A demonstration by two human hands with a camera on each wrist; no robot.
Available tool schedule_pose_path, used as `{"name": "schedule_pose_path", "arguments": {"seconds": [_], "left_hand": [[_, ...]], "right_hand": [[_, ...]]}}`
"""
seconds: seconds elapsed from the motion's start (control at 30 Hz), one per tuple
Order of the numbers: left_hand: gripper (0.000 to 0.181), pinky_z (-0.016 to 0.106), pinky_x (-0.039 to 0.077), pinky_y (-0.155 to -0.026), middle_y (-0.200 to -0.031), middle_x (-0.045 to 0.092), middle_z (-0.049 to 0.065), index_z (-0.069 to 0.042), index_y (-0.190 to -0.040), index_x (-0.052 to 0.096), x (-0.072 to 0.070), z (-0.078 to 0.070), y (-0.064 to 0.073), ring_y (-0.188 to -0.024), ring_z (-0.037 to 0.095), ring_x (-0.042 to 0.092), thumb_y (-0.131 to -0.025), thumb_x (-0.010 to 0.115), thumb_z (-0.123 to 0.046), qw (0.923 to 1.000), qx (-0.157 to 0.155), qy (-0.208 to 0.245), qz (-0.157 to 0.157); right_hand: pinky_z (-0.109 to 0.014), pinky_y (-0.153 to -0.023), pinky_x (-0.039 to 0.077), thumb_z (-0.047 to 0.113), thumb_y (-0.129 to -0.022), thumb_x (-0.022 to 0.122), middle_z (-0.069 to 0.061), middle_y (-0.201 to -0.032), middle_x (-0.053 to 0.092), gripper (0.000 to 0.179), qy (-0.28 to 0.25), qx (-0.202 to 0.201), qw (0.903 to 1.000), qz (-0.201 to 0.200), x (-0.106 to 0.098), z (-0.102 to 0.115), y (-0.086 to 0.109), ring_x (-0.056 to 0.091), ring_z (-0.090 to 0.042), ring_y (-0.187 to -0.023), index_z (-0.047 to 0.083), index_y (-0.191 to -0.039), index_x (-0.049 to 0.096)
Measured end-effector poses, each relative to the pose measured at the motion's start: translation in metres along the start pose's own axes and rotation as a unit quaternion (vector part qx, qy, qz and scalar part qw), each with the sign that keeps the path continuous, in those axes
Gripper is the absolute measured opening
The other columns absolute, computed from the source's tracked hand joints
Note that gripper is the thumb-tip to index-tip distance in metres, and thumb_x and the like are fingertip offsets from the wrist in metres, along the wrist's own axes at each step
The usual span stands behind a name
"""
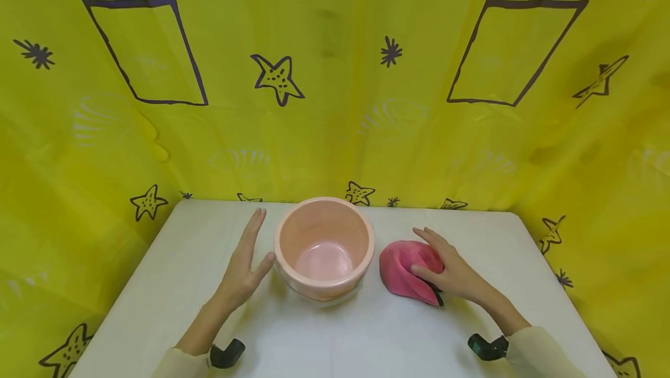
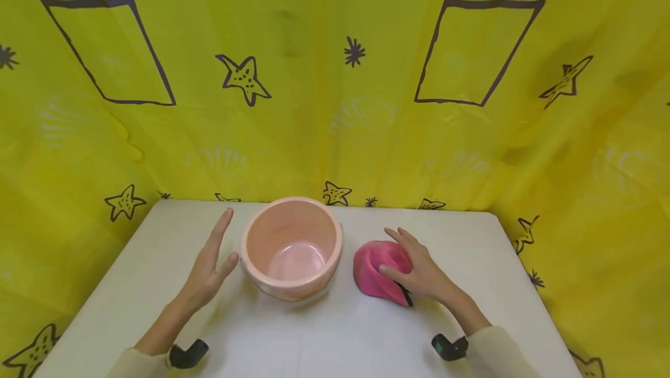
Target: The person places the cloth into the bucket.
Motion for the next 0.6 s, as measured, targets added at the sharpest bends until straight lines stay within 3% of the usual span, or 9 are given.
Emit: {"name": "schedule_pose_path", "arguments": {"seconds": [0.13, 0.3, 0.47, 0.6], "left_hand": [[0.081, 0.072, 0.024, -0.115, -0.171, 0.02, 0.003, -0.019, -0.166, 0.02, 0.005, -0.005, 0.001, -0.155, 0.032, 0.023, -0.096, 0.061, -0.026, 1.0, 0.003, 0.004, 0.001], [0.083, 0.071, 0.026, -0.114, -0.17, 0.024, 0.003, -0.022, -0.165, 0.021, 0.01, -0.002, 0.004, -0.153, 0.034, 0.027, -0.094, 0.063, -0.025, 0.9998, -0.016, 0.006, 0.004], [0.083, 0.07, 0.027, -0.114, -0.169, 0.026, 0.003, -0.022, -0.165, 0.022, 0.019, -0.001, 0.009, -0.152, 0.036, 0.03, -0.094, 0.065, -0.027, 0.9995, -0.022, 0.019, 0.011], [0.083, 0.071, 0.028, -0.113, -0.168, 0.029, 0.003, -0.021, -0.165, 0.023, 0.023, -0.001, 0.011, -0.15, 0.036, 0.034, -0.093, 0.065, -0.024, 0.9993, -0.017, 0.031, 0.01]], "right_hand": [[-0.08, -0.098, 0.038, 0.043, -0.092, 0.073, -0.028, -0.162, 0.03, 0.078, -0.005, 0.011, 0.9999, 0.008, 0.018, 0.005, -0.01, 0.028, -0.056, -0.143, 0.018, -0.157, 0.04], [-0.071, -0.091, 0.049, 0.048, -0.087, 0.077, -0.031, -0.156, 0.038, 0.078, 0.037, -0.007, 0.9992, -0.008, 0.034, 0.009, -0.017, 0.039, -0.058, -0.136, 0.02, -0.153, 0.047], [-0.073, -0.096, 0.044, 0.044, -0.083, 0.081, -0.03, -0.15, 0.046, 0.077, 0.093, -0.041, 0.9944, -0.031, 0.037, 0.007, -0.012, 0.044, -0.052, -0.135, 0.021, -0.149, 0.051], [-0.075, -0.096, 0.042, 0.042, -0.083, 0.082, -0.028, -0.149, 0.048, 0.078, 0.119, -0.039, 0.9917, -0.03, 0.035, 0.003, -0.007, 0.045, -0.052, -0.135, 0.024, -0.151, 0.048]]}}
Point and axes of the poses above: each hand's wrist, its own y-axis away from the middle knuckle, its own x-axis out of the palm, z = x × y, the point moved 10 cm from there along -y, towards the middle knuckle
